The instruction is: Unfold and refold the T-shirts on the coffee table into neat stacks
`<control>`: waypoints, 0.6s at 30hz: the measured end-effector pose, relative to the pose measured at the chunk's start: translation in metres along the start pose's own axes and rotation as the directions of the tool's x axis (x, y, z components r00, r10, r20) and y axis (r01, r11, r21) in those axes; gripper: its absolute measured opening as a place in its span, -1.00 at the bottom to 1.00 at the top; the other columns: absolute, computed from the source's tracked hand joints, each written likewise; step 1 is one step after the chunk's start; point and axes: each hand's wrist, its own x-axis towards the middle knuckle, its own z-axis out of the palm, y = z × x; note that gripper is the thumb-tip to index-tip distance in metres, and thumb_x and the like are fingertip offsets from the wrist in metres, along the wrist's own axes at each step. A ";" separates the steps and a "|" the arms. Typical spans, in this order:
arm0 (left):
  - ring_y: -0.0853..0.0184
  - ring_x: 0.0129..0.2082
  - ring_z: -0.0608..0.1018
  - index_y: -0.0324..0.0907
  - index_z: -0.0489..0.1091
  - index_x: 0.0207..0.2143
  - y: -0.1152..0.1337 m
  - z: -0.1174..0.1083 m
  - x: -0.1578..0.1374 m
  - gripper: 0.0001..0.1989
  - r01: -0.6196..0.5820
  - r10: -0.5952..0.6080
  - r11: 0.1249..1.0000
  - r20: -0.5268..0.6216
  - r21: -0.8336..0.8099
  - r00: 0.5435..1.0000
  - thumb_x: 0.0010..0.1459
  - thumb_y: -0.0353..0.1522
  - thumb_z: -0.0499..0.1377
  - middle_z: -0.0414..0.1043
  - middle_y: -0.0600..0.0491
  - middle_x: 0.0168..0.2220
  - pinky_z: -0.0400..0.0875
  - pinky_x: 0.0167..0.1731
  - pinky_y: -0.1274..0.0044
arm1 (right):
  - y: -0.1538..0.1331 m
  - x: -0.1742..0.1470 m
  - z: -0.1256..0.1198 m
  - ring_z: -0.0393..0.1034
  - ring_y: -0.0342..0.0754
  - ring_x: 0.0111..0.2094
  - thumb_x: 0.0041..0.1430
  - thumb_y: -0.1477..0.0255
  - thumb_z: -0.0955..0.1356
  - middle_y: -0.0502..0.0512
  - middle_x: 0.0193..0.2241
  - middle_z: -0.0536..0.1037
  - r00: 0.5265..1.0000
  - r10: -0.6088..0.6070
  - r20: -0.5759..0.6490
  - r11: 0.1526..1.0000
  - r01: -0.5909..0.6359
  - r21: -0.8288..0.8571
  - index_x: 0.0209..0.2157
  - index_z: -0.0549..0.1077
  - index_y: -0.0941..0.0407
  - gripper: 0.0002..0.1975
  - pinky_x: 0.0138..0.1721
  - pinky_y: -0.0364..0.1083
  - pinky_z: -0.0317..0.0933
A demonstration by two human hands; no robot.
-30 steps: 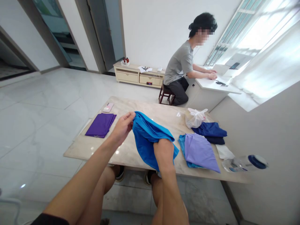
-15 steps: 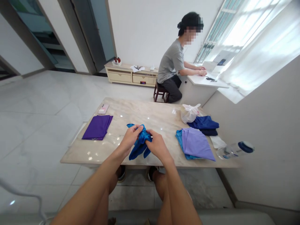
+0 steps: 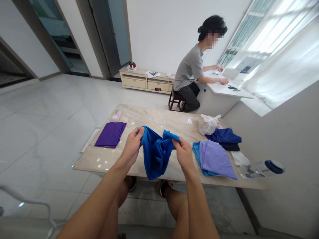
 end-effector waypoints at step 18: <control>0.30 -0.26 0.47 -0.06 0.30 -0.32 0.037 -0.117 0.058 -0.54 -0.547 0.794 0.588 -0.294 0.596 0.532 0.36 0.12 0.08 0.27 0.17 -0.48 0.20 -0.29 0.37 | 0.009 0.026 -0.056 0.28 -0.14 -0.40 0.22 0.07 0.40 -0.06 -0.49 0.42 0.652 -0.185 -0.735 0.982 0.154 -0.111 -0.36 0.54 0.17 -0.59 -0.31 -0.16 0.26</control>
